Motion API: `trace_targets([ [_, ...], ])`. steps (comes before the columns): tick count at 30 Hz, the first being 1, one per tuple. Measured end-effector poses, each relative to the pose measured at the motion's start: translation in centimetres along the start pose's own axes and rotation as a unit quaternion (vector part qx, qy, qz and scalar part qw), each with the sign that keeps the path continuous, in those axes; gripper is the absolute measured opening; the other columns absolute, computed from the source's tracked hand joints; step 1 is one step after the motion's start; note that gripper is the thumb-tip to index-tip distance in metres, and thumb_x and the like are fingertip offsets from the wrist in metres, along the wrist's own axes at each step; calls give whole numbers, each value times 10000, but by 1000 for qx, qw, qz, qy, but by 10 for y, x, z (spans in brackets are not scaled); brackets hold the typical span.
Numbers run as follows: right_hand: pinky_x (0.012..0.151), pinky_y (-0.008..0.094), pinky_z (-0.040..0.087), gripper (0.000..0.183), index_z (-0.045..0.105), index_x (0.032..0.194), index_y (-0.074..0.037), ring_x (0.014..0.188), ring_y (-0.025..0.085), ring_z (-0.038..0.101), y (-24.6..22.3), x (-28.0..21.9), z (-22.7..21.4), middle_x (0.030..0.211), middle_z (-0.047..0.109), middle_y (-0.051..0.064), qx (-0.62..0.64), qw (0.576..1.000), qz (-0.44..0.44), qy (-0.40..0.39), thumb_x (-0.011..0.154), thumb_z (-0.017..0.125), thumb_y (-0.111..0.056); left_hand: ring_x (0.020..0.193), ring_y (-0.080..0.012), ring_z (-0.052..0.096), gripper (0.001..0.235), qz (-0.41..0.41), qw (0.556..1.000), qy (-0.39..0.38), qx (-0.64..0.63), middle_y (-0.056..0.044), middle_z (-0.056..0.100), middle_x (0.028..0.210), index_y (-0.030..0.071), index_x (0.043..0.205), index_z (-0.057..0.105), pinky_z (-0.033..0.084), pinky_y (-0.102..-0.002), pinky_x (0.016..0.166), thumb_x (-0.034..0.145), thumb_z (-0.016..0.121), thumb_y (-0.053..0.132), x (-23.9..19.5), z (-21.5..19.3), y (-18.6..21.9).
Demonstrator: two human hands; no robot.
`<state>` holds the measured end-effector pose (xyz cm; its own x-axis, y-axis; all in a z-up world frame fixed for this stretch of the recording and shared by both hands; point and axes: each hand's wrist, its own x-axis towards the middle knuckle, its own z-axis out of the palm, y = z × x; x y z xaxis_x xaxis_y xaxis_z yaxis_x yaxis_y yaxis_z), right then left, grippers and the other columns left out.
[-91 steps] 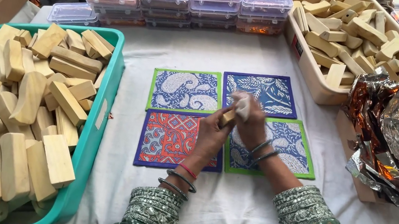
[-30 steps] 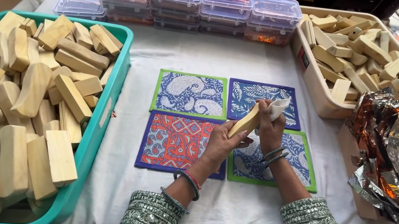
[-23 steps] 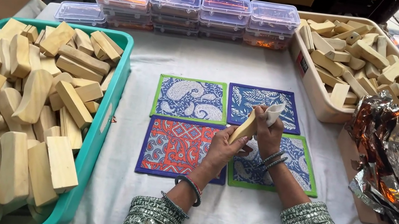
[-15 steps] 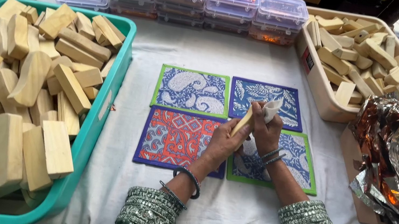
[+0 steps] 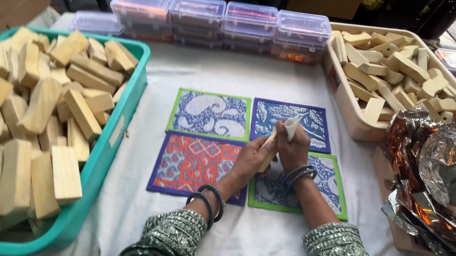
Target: The person wipes a wooden block with a white cloth, then wraps it in a sheet of metallic foil. The wrapped block is placed on a patterned mat. The person repeats this process with another wooden block.
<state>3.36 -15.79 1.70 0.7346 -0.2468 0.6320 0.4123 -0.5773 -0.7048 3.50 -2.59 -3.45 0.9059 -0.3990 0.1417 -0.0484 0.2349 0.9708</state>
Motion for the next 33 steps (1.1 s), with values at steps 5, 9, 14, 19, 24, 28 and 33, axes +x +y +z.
trace_targets([
  [5,580,368,535,389,673,950,-11,669,225,685,1,1,0,776,660,113,-34,999,-29,-25,1067,581,-371,523,-98,616,357,-25,1000,8,10,-38,670,785,35,1101,636,480,-235,430,1068,543,377,-3,1,13],
  [9,565,368,537,395,660,949,-13,654,231,688,-5,-1,-1,764,650,110,-39,998,-4,-39,1058,575,-382,487,-108,603,343,-33,999,3,-1,-35,651,774,50,1145,621,460,-236,402,1059,532,370,-6,3,18],
  [14,555,373,536,390,667,962,-13,646,221,682,-8,-1,-4,765,650,112,-42,998,1,-41,1054,577,-381,514,-109,628,386,-26,999,2,32,-39,665,788,15,1152,621,483,-235,424,1075,527,381,-6,4,18],
  [19,563,373,526,399,662,942,-8,645,215,669,-1,-2,1,761,648,115,-42,998,-18,-42,1068,579,-377,517,-107,635,395,-40,998,22,47,-41,666,782,33,1212,623,502,-236,433,1058,526,384,-9,6,23],
  [24,530,358,531,400,659,947,-10,626,200,675,0,-1,7,748,649,109,-36,998,15,-57,1056,575,-386,515,-113,633,395,-41,998,28,26,-47,675,805,10,1210,612,494,-241,426,1061,526,365,-10,4,19],
  [28,530,357,538,397,660,955,-12,627,202,682,0,-2,8,755,653,109,-38,997,24,-66,1056,576,-386,509,-110,619,385,-42,999,27,4,-49,673,809,20,1229,608,484,-239,422,1062,526,356,-10,3,20],
  [33,525,356,545,401,662,953,-14,629,200,688,1,-1,9,756,654,110,-55,996,30,-70,1065,563,-386,519,-123,648,401,-26,998,36,36,-57,671,786,0,1218,611,509,-243,429,1065,520,359,-11,5,21],
])
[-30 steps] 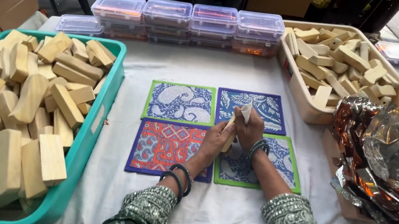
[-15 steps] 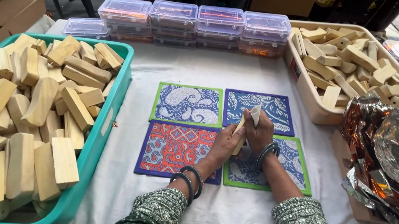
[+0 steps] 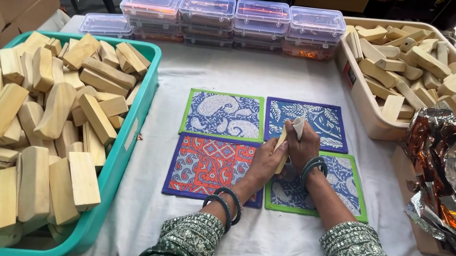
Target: The person wipes a wooden block with a white cloth, then wraps it in a sheet of metallic foil. The wrapped block is placed on a patterned mat. The person repeats this process with another wooden block.
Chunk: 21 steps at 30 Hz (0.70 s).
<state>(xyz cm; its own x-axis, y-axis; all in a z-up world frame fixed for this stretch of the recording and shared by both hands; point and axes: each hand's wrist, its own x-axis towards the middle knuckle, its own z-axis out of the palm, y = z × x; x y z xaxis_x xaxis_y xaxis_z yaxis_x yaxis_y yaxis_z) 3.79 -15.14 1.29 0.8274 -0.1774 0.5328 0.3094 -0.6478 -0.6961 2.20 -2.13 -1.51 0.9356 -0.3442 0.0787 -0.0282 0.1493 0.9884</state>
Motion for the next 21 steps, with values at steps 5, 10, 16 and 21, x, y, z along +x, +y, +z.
trace_targets([
  [5,525,359,539,401,663,944,-14,628,202,681,1,1,2,749,650,111,0,1000,-22,9,1060,566,-385,536,-133,667,399,-3,1000,5,29,-67,681,785,-2,1208,607,536,-257,443,1071,512,361,2,0,-1],
  [10,551,373,523,415,669,930,-6,636,221,670,7,-3,3,746,641,120,-23,999,-46,8,1079,567,-379,535,-159,678,371,4,1000,16,26,-83,688,779,11,1177,610,546,-281,443,1054,514,348,-1,1,-2],
  [16,533,361,526,426,663,929,-3,628,215,671,3,-3,3,756,642,112,-16,998,-57,4,1079,547,-385,588,-183,716,378,45,993,33,100,-116,710,790,-16,1106,626,576,-304,474,1065,530,347,-1,-3,-8],
  [21,533,377,512,433,659,902,-5,610,224,655,-1,-3,-1,740,631,116,-15,999,-51,10,1082,547,-382,598,-174,718,372,25,995,35,89,-98,712,804,3,1163,620,592,-305,482,1044,525,342,-2,0,0],
])
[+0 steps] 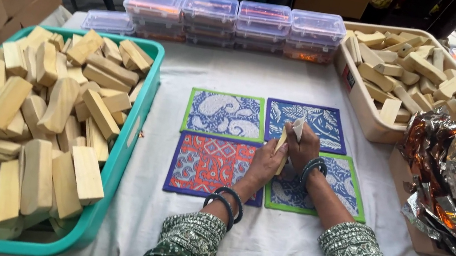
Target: The person wipes a wooden block with a white cloth, then wraps it in a sheet of metallic foil. The wrapped block is placed on a patterned mat. The person repeats this process with another wooden block.
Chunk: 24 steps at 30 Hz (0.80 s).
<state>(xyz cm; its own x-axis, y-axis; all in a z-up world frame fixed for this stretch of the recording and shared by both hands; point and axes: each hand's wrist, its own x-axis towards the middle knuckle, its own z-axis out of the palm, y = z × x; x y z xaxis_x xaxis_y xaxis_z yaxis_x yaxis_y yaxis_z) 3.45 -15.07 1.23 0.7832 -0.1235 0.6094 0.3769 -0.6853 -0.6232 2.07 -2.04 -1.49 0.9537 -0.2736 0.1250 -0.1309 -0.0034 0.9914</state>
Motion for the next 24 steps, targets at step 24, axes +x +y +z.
trace_targets([
  [24,565,411,540,422,645,910,-19,637,260,688,3,2,0,752,647,132,-19,998,54,-19,1046,554,-407,568,-142,684,381,-31,996,-39,-80,-66,685,817,1,1201,608,579,-259,474,1067,511,344,5,1,-8],
])
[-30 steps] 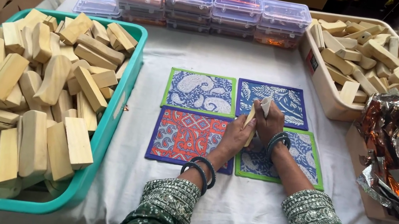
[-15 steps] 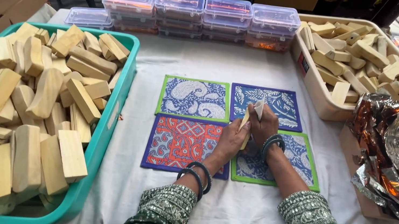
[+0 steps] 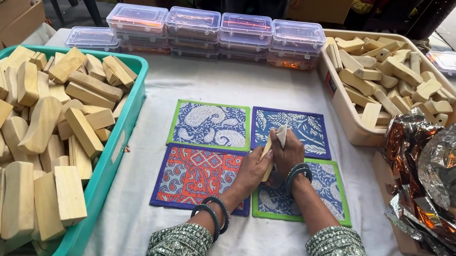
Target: The person wipes a wooden block with a white cloth, then wraps it in a sheet of metallic foil. The wrapped block is placed on a patterned mat. The person repeats this process with another wooden block.
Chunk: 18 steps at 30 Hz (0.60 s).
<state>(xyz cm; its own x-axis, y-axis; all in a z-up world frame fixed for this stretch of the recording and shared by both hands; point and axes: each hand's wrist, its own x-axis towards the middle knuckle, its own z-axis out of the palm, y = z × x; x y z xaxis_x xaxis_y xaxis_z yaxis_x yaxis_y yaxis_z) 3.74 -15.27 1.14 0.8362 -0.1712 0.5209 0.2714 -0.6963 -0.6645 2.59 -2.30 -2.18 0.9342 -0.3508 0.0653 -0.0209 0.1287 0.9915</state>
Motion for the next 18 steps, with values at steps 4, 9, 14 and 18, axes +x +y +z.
trace_targets([
  [4,580,417,533,413,650,910,-14,648,271,683,1,1,0,769,644,141,-1,1000,-6,2,1047,562,-393,566,-140,681,388,-1,1000,0,17,-68,690,810,8,1218,608,571,-260,469,1070,507,352,-5,0,6],
  [9,605,405,531,377,660,941,-9,685,274,689,-4,-4,-9,806,651,137,33,999,-26,0,1051,567,-358,574,-147,695,380,6,999,5,36,-78,698,793,4,1212,620,585,-268,481,1060,521,338,-4,2,4],
  [14,620,414,522,363,660,923,-15,702,279,684,-3,-18,-7,800,655,129,44,999,-23,9,1041,594,-352,601,-144,689,358,23,998,-5,65,-74,697,795,-1,1180,634,560,-266,498,1076,533,326,-16,-3,-12],
  [18,601,422,516,373,649,892,-21,663,287,676,-12,-25,-6,769,636,134,49,999,0,-9,1027,602,-366,576,-147,669,336,-20,999,-5,29,-66,675,793,23,1197,631,546,-273,492,1057,541,314,-28,-9,-2],
])
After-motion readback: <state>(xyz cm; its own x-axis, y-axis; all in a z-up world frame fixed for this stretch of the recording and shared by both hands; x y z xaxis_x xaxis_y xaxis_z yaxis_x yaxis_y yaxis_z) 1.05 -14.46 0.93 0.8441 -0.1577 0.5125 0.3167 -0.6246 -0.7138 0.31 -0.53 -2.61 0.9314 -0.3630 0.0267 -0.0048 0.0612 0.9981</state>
